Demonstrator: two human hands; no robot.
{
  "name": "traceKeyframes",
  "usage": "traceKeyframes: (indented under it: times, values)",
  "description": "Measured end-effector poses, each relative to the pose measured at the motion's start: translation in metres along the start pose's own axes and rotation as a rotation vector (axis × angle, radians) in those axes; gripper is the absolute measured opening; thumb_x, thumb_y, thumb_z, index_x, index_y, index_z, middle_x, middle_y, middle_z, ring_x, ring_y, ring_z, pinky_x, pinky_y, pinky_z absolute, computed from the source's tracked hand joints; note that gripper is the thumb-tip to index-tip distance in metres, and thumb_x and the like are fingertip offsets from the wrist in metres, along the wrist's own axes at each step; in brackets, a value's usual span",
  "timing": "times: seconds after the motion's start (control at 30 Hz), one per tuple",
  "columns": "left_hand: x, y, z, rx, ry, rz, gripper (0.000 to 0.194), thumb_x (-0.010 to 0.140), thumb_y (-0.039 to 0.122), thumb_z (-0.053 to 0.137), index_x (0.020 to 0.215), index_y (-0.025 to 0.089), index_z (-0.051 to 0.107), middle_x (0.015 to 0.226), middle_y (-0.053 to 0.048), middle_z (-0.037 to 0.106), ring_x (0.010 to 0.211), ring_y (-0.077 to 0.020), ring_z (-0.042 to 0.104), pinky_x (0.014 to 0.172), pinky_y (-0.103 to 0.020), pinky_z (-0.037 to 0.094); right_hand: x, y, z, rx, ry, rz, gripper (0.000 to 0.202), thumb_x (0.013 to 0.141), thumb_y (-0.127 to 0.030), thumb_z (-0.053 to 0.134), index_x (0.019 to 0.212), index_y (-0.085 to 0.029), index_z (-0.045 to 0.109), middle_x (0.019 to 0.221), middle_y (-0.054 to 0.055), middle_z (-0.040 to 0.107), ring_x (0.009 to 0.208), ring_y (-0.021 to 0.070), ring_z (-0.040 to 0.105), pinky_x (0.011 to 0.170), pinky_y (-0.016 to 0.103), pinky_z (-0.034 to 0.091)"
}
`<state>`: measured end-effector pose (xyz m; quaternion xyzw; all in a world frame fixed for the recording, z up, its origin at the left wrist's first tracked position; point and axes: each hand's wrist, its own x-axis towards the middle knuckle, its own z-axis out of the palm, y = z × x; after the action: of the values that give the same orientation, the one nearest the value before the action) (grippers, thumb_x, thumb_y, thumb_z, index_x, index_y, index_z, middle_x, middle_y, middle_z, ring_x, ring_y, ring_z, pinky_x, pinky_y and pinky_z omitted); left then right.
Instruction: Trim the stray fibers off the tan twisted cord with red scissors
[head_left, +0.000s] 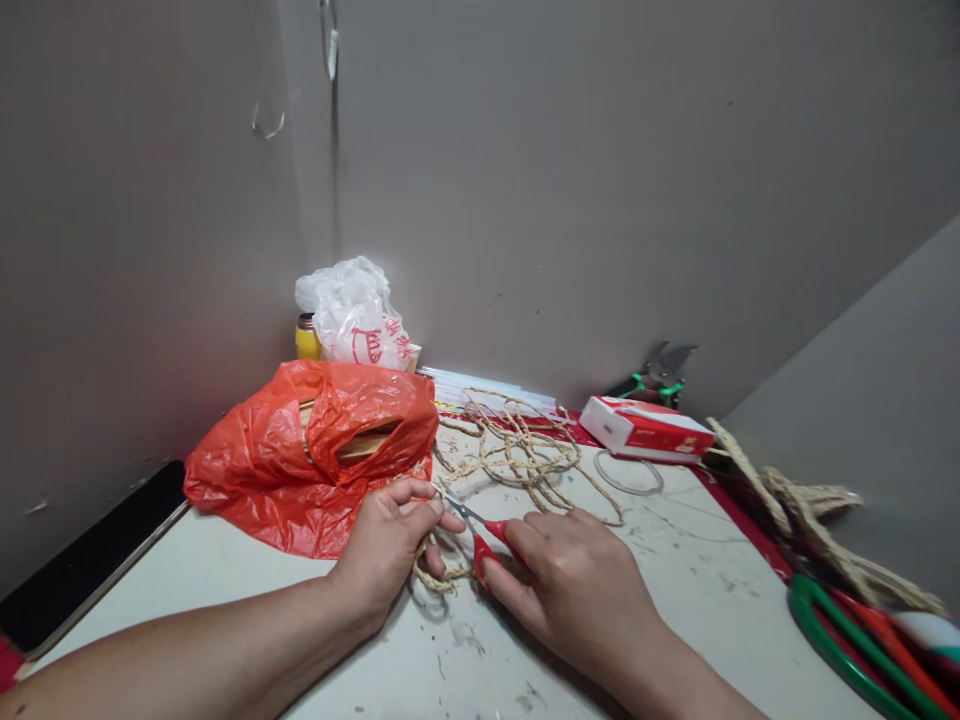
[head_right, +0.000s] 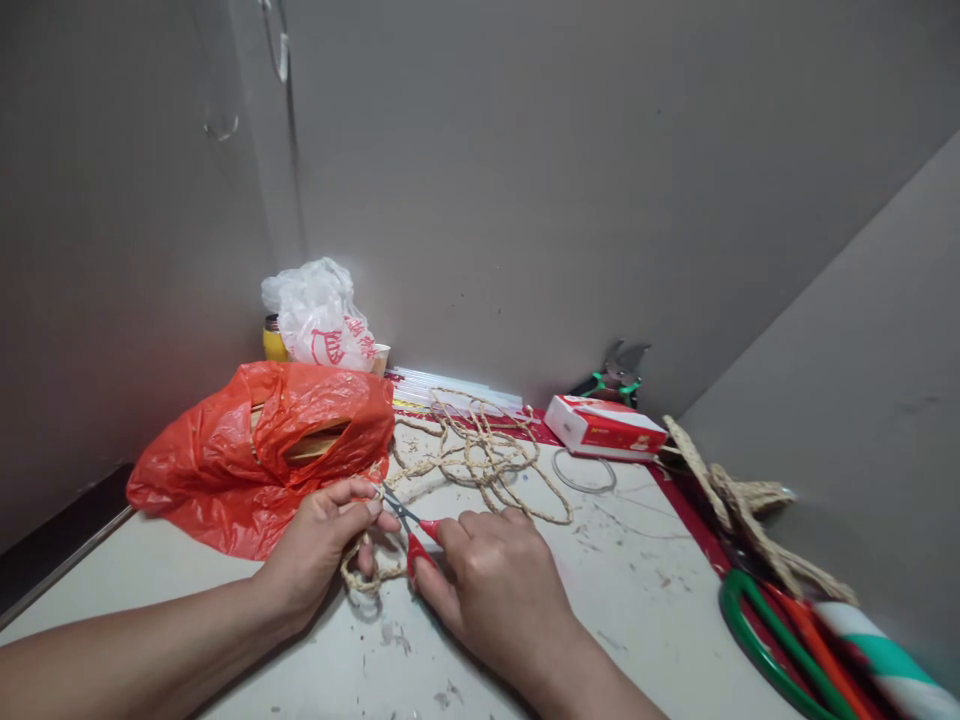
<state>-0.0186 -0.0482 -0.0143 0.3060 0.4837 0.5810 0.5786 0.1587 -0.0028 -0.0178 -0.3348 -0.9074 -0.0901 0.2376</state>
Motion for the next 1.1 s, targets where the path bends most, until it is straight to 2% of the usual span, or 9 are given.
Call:
traceKeyframes:
  times: [0.23,0.6,0.8,1.1]
  values:
    - [-0.0007,-0.0026,-0.0003,0.063,0.005,-0.002,0.020,0.073,0.029,0.061,0.080,0.013,0.051,0.072,-0.006,0.071,0.035,-0.0041,0.047,0.038,-0.018,0.035,0.0010,0.0010,-0.0002,-0.004,0.004,0.031,0.018,0.076,-0.037,0.059,0.072,-0.020,0.062,0.060,0.001,0.057,0.058,0.0148,0.046,0.064,0.029,0.023]
    - [-0.0001,-0.0042,-0.0009,0.047,0.006,0.006,0.024,0.072,0.031,0.062,0.085,0.013,0.053,0.072,-0.006,0.071,0.035,-0.0044,0.047,0.038,-0.017,0.034,0.0009,0.0011,0.0025,0.077,-0.087,0.027,0.028,0.080,-0.035,0.053,0.057,-0.019,0.053,0.050,-0.002,0.054,0.048,0.0105,0.040,0.058,0.028,0.021]
    - [-0.0001,-0.0055,-0.0014,0.045,0.002,0.001,0.023,0.071,0.030,0.063,0.084,0.014,0.052,0.068,-0.004,0.070,0.034,-0.0048,0.047,0.037,-0.017,0.034,0.0027,-0.0005,0.0001,0.098,-0.131,0.097,0.025,0.075,-0.035,0.055,0.055,-0.019,0.050,0.052,-0.001,0.055,0.050,0.0111,0.041,0.058,0.027,0.023]
    - [0.0007,-0.0075,-0.0020,0.045,-0.023,0.006,0.024,0.071,0.030,0.062,0.086,0.014,0.052,0.068,-0.004,0.069,0.035,-0.0052,0.047,0.037,-0.018,0.034,0.0033,-0.0021,-0.0004,0.226,-0.187,0.179,0.028,0.072,-0.029,0.051,0.049,-0.019,0.039,0.043,-0.004,0.046,0.043,0.0079,0.035,0.049,0.024,0.020]
